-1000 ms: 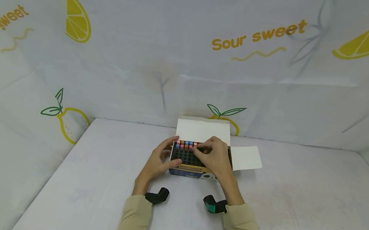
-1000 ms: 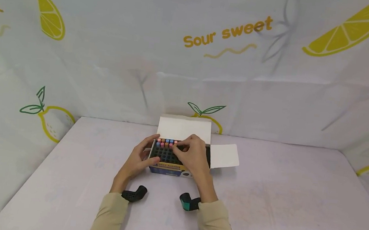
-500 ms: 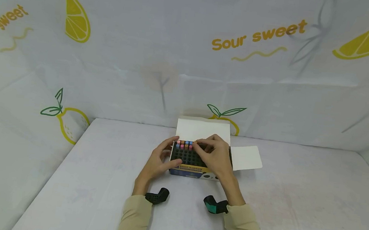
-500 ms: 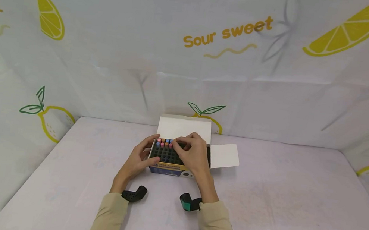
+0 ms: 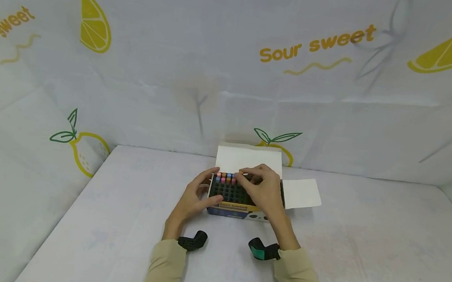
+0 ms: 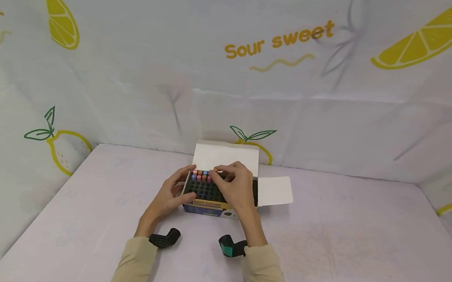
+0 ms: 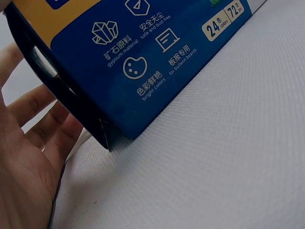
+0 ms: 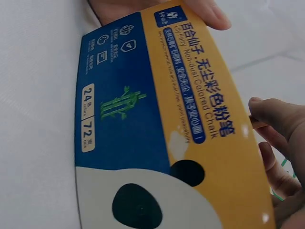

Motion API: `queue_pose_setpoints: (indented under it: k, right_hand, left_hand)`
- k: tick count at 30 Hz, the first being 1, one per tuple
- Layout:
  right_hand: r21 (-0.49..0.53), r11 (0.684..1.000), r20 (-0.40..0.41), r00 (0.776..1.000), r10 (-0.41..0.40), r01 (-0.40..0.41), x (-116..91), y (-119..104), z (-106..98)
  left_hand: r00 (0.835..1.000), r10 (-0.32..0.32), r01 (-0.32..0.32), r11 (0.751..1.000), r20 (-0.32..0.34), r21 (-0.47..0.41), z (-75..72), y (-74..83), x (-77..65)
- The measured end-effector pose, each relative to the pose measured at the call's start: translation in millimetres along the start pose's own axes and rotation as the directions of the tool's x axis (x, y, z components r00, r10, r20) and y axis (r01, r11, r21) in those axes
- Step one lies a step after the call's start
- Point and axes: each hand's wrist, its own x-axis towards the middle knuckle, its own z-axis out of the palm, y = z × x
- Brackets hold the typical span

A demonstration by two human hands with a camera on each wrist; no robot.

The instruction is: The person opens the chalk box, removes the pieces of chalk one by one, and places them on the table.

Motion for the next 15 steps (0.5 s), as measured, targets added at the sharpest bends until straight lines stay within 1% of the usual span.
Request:
queue_pose_setpoints:
  k: [5, 9, 12, 15]
  right_hand:
    - [0.053, 0.998, -0.057, 0.998, 0.019, -0.016, 1, -9, -8]
    - [0.084, 0.996, -0.096, 0.995, 0.033, -0.025, 1, -18, -21]
    - [0.095, 0.995, -0.098, 0.994, 0.047, -0.038, -2, -24, -35]
    - [0.089, 0.994, -0.078, 0.995, 0.066, -0.059, -8, -29, -50]
  left_hand:
    - [1.000, -0.001, 0.001, 1.000, -0.001, -0.005, 0.6, -0.2, -0.3]
    - [1.000, -0.002, 0.002, 1.000, -0.005, -0.006, 0.7, -0.2, -0.6]
    - [1.000, -0.003, 0.003, 1.000, -0.005, -0.007, 0.6, 0.4, -1.1]
    - [1.000, -0.003, 0.003, 1.000, 0.001, -0.007, -0.1, 1.0, -1.4]
